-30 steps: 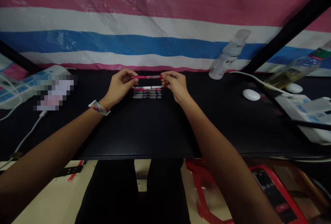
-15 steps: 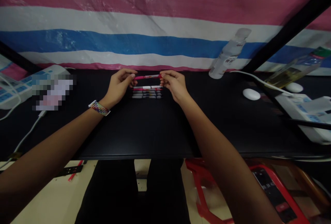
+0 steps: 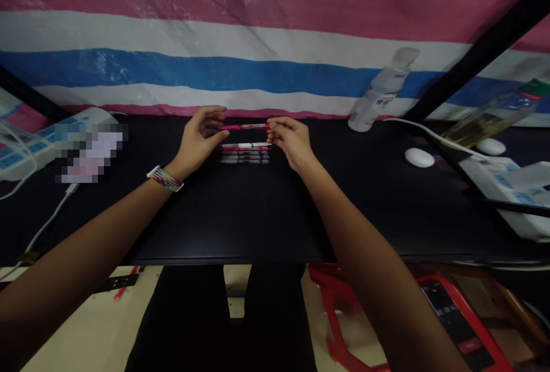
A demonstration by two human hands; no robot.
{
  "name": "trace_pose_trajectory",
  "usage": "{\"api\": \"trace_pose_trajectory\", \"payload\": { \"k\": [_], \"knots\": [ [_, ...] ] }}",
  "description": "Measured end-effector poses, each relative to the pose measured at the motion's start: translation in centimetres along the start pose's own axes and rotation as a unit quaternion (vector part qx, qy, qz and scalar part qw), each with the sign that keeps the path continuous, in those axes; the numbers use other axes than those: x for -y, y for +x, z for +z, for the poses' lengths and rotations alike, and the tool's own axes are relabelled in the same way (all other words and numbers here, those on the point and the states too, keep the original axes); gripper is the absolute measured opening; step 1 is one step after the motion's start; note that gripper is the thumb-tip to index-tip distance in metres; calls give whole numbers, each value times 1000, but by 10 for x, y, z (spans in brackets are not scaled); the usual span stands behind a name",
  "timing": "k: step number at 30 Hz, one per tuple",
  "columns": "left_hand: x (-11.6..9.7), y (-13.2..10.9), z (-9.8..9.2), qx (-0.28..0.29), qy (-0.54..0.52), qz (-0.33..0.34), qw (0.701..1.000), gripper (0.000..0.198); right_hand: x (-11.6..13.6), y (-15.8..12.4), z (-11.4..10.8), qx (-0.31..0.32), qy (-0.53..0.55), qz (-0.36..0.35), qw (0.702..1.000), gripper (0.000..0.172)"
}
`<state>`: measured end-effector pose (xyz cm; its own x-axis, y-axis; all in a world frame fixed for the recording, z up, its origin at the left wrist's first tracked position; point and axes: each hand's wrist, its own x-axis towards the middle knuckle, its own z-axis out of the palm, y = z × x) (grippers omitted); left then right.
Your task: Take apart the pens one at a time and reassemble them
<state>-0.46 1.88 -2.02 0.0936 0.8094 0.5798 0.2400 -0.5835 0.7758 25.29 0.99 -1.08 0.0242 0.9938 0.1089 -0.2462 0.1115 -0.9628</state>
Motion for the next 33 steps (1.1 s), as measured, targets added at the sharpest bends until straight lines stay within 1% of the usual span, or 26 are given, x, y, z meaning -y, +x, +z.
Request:
{"api": "trace_pose_trajectory", "payload": {
  "k": [3, 4, 6, 9, 10, 13, 15, 16, 18, 19, 20, 22, 24, 26, 28, 29, 30, 33],
  "knots": [
    [3, 1, 0, 8, -24, -15, 1000, 30, 0, 0, 1, 3, 3, -2, 1000, 9],
    [4, 1, 0, 12, -26, -17, 999, 29, 0, 0, 1, 4, 3, -2, 1000, 9],
    [5, 0, -1, 13, -11, -7, 1000, 32, -1, -1, 1, 5, 3, 0, 1000, 8],
    [3, 0, -2, -8, 30, 23, 999, 51, -1, -1, 2, 5, 4, 2, 1000, 9],
    [3, 0, -2, -12, 31, 24, 999, 51, -1, -1, 2, 4, 4, 2, 1000, 9],
    [1, 0, -2, 0, 5, 0, 1000, 35, -1, -1, 2, 3, 4, 0, 1000, 8],
    [1, 0, -2, 10, 0, -6, 1000, 34, -2, 0, 1, 6, 1, 1, 1000, 7],
    [0, 0, -1, 10, 5, 0, 1000, 38, -2, 0, 1, 7, 0, 1, 1000, 7],
    [0, 0, -1, 6, 15, 14, 1000, 53, -3, 0, 1, 9, 1, -2, 1000, 9],
    [0, 0, -1, 4, 16, 17, 1000, 56, -3, 0, 1, 9, 4, -4, 1000, 10],
    [0, 0, -1, 3, 14, 16, 1000, 53, -4, 0, 0, 10, 7, -5, 1000, 10],
    [0, 0, -1, 6, 5, 2, 1000, 38, -4, 1, 0, 11, 12, -7, 1000, 10],
    [-1, 0, -1, 12, 4, -7, 1000, 32, -4, 0, 0, 13, 11, -5, 1000, 11],
    [-3, 0, -1, 13, 18, 4, 1000, 36, -4, 0, 1, 13, 4, -3, 1000, 12],
    [-4, -1, -2, 5, 39, 22, 999, 50, -4, 0, 1, 10, -1, -1, 1000, 12],
    [-4, -1, -1, 1, 44, 26, 999, 54, -4, 0, 1, 8, -2, -1, 1000, 11],
    [-4, -1, -1, -1, 43, 23, 999, 52, -3, 0, 1, 6, -2, 0, 1000, 10],
    [-1, -1, 1, 4, 17, -16, 1000, 29, -4, 0, 2, 7, -3, 0, 1000, 8]
  ]
}}
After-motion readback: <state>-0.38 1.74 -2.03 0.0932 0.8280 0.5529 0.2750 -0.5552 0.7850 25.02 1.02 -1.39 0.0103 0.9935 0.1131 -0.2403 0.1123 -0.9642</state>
